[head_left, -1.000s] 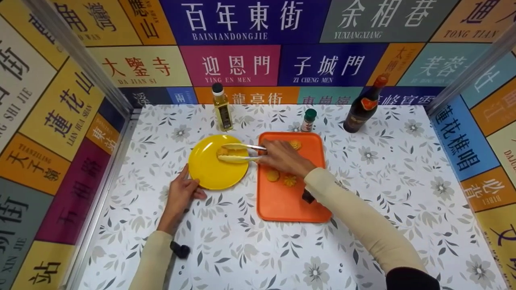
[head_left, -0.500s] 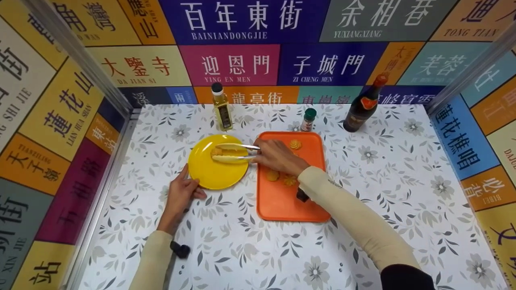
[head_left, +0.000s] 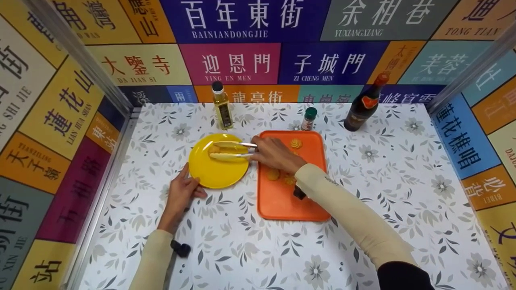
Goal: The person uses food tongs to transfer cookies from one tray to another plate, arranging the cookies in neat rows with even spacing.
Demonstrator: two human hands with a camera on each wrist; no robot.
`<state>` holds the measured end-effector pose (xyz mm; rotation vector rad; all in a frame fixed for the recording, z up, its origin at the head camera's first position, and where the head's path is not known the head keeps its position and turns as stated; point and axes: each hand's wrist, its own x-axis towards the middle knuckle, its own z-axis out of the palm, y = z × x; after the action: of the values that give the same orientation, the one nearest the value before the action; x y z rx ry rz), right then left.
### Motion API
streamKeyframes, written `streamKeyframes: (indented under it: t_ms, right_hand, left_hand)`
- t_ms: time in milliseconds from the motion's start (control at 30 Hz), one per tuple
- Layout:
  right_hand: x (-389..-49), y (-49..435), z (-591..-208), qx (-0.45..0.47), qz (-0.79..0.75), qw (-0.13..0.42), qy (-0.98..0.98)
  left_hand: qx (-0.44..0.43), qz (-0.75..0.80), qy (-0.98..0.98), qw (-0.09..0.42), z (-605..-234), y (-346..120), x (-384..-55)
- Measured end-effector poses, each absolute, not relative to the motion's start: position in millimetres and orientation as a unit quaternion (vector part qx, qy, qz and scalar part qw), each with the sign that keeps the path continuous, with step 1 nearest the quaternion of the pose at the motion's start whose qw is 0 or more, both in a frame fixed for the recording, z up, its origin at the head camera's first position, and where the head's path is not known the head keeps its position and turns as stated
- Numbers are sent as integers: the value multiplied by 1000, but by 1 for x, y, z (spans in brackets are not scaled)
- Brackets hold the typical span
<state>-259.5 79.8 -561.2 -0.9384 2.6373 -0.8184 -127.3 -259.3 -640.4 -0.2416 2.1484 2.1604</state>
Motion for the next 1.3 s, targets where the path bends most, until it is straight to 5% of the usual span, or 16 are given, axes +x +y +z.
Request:
streamKeyframes:
  t_ms: [867, 1300]
  right_hand:
    - [-265, 52, -558, -320, -259, 151, 899]
    - [-267, 43, -562, -323, -224, 126, 911]
  left_hand:
    - [-79, 721, 687, 39, -643, -259, -126]
    - [-76, 713, 696, 36, -644, -259, -128]
